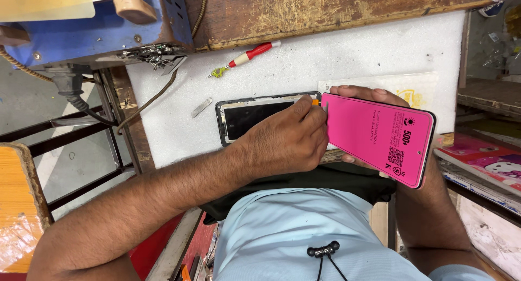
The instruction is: The person applies adhesive to the edges of a disassembled smartphone frame, then places a new pink battery into the chassis. They press the components together, remove protective film from the screen, and secure the phone with rubber bands.
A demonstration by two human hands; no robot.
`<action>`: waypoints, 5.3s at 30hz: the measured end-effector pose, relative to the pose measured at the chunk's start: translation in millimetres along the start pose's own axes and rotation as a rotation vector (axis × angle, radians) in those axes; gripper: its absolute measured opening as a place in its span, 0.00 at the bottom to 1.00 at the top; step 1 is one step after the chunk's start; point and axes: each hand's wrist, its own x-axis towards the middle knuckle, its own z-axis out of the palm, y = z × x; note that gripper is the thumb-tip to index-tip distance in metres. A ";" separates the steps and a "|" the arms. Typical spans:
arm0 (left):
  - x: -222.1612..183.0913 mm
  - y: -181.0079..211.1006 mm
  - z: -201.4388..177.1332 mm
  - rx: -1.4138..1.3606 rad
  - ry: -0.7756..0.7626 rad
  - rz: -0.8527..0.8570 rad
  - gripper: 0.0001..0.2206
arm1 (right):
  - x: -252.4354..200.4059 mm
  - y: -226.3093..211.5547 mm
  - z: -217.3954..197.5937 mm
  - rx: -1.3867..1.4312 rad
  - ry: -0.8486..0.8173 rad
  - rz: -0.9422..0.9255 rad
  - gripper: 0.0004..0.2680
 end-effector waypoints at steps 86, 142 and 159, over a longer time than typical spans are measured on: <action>30.7 -88.9 -12.4 -0.064 0.488 -0.905 0.18 | -7.2 12.4 -3.8 -0.075 -0.049 -0.047 0.39; -24.9 44.1 16.5 -0.469 0.352 -0.909 0.25 | -11.8 -4.2 10.2 0.075 0.118 0.123 0.36; -30.3 46.6 16.3 -0.458 0.327 -0.949 0.27 | -6.7 -1.8 8.4 0.001 0.097 0.066 0.35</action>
